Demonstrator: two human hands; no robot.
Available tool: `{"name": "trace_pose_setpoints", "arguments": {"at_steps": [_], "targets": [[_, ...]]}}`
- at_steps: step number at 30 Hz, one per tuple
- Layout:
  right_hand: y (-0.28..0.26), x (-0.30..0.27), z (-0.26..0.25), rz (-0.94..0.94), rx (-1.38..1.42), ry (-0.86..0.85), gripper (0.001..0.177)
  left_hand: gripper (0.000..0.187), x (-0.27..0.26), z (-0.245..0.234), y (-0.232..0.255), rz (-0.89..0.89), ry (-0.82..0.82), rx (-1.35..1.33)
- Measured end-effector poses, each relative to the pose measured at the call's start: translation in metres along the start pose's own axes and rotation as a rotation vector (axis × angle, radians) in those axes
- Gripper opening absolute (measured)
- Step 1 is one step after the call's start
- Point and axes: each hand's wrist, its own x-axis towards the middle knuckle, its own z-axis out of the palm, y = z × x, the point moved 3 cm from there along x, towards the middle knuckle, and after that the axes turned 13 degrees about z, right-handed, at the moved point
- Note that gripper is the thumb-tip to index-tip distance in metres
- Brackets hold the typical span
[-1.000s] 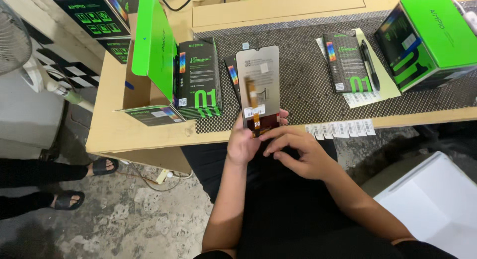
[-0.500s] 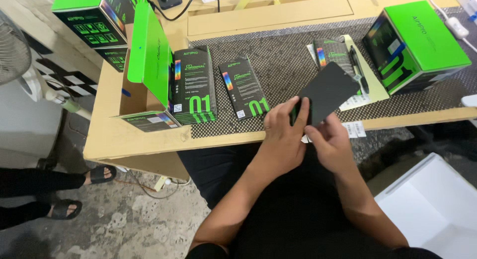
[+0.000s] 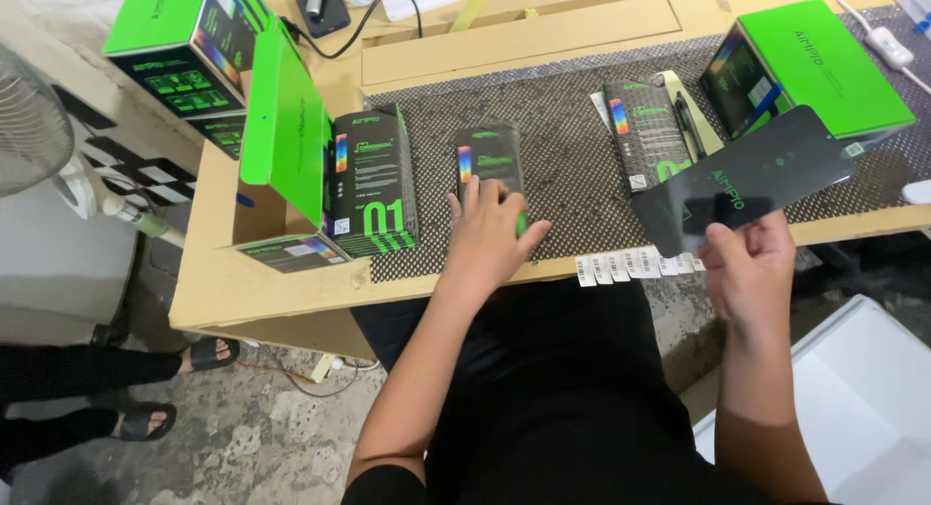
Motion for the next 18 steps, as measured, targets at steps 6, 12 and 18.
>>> {"name": "trace_pose_setpoints", "arguments": {"at_steps": [6, 12, 18], "targets": [[-0.006, -0.001, 0.003, -0.061, 0.072, -0.094, 0.048, 0.032, 0.01, 0.021, -0.022, 0.042, 0.198, -0.072], [-0.008, 0.0, 0.0, -0.069, 0.073, -0.123, 0.052, 0.084, 0.013, 0.011, -0.008, -0.093, -0.081, -0.055], [-0.018, 0.001, 0.004, -0.09, 0.175, -0.17, 0.036, 0.06, 0.012, 0.005, 0.0, 0.017, -0.03, -0.084]]}}
